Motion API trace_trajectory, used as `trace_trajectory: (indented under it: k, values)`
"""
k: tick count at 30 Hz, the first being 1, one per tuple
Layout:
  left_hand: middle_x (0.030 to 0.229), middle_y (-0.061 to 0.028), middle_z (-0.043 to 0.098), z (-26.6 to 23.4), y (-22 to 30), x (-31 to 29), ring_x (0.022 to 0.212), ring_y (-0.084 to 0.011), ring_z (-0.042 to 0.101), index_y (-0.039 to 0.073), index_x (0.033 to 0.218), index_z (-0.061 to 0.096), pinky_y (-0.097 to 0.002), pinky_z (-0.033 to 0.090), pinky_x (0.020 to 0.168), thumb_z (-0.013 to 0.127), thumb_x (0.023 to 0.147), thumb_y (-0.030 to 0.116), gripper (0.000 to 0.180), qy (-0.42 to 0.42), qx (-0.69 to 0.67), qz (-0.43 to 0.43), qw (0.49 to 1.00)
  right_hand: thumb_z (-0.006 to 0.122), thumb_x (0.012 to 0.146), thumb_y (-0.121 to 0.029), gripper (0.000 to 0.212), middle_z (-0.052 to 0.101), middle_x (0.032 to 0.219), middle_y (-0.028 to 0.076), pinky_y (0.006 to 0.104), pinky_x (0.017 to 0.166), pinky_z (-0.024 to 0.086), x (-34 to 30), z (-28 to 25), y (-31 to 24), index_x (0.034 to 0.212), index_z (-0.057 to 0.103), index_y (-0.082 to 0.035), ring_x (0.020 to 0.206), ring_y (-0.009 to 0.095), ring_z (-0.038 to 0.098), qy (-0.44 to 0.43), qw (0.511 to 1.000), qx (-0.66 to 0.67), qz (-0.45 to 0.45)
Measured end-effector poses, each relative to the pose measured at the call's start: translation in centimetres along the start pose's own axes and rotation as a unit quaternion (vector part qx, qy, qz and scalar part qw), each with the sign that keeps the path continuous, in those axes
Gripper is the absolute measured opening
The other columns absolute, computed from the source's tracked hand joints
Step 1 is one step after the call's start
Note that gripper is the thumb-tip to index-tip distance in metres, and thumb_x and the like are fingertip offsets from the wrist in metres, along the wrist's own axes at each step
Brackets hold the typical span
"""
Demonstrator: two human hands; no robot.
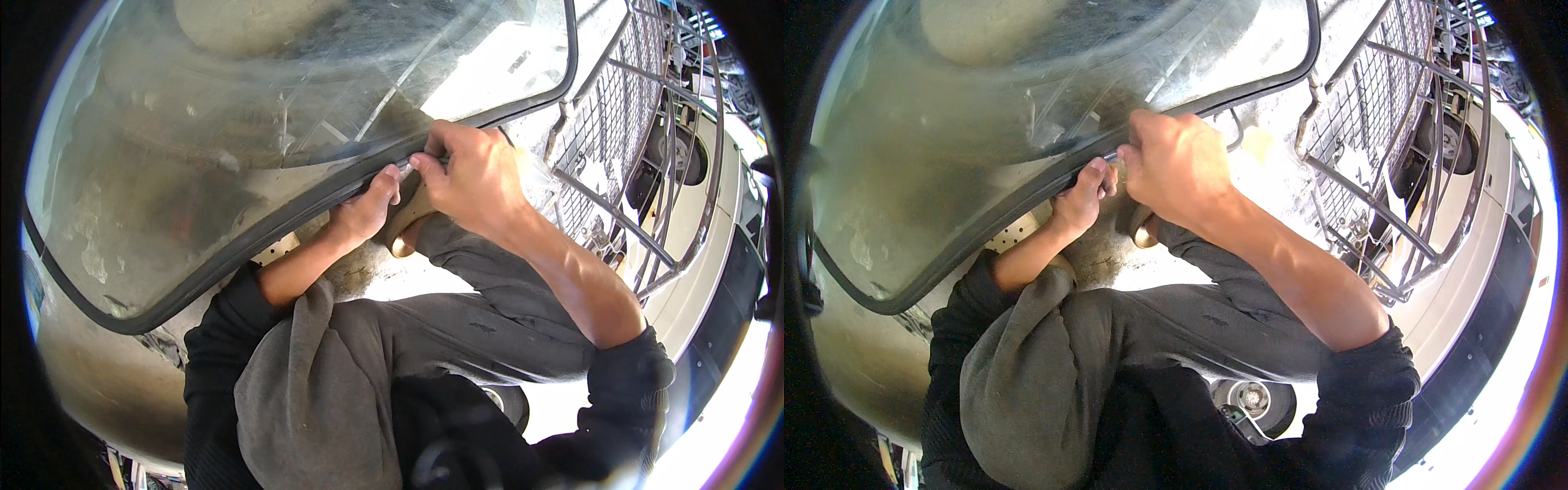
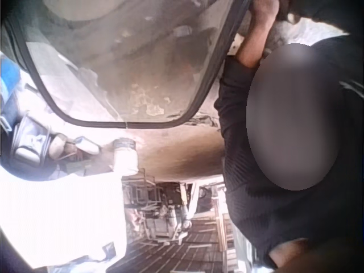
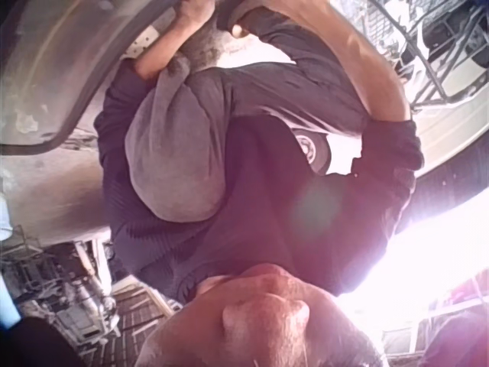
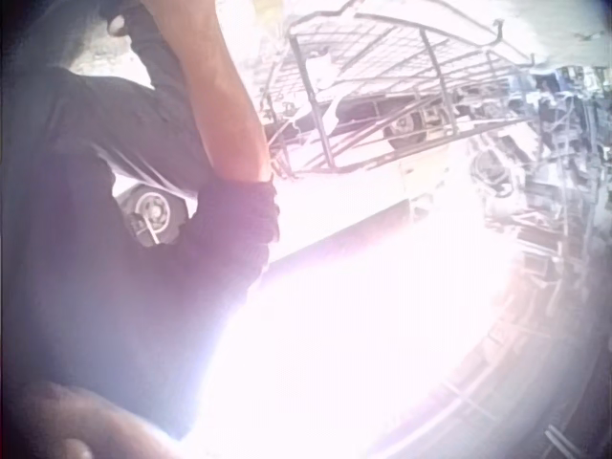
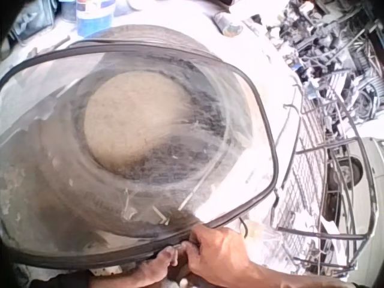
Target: The person installs a black rubber seal around the perimeter of a car windshield. They press the seal into place by hand, working along the edges and corners to ensure it is seated properly.
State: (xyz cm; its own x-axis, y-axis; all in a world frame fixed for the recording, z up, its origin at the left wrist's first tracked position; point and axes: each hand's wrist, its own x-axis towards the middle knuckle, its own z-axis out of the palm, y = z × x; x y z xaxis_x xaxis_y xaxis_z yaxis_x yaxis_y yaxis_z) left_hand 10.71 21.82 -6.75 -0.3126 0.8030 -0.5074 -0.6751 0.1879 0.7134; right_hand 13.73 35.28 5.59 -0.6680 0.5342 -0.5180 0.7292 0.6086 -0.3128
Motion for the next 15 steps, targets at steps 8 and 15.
trace_trajectory:
  k: [8,15]
  values:
    - [0.065,-0.0023,0.054,0.3,0.5,0.0,0.059,-0.0107,0.049,0.006,0.072,0.056,-0.0242,0.036,0.054,0.049,0.09,0.035,0.034,0.023,0.003,-0.013,1.0,0.069,0.077,-0.023,0.024,0.063,0.065,0.016,0.0407,0.056,0.051,-0.2,0.7,1.8,0.084,0.058,-0.003,0.061,0.034,0.064,0.052,0.991,-0.063,-0.109]
    - [0.07,-0.0041,0.058,-1.9,-0.7,-0.1,0.062,-0.011,0.049,0.001,0.094,0.062,-0.0253,0.04,0.059,0.043,0.09,0.036,0.04,-0.02,-0.05,0.123,0.991,0.072,0.078,-0.024,0.028,0.062,0.069,0.016,0.0376,0.061,0.049,1.0,-3.0,5.8,0.086,0.061,0.001,0.064,0.031,0.063,-0.051,0.986,0.073,-0.139]
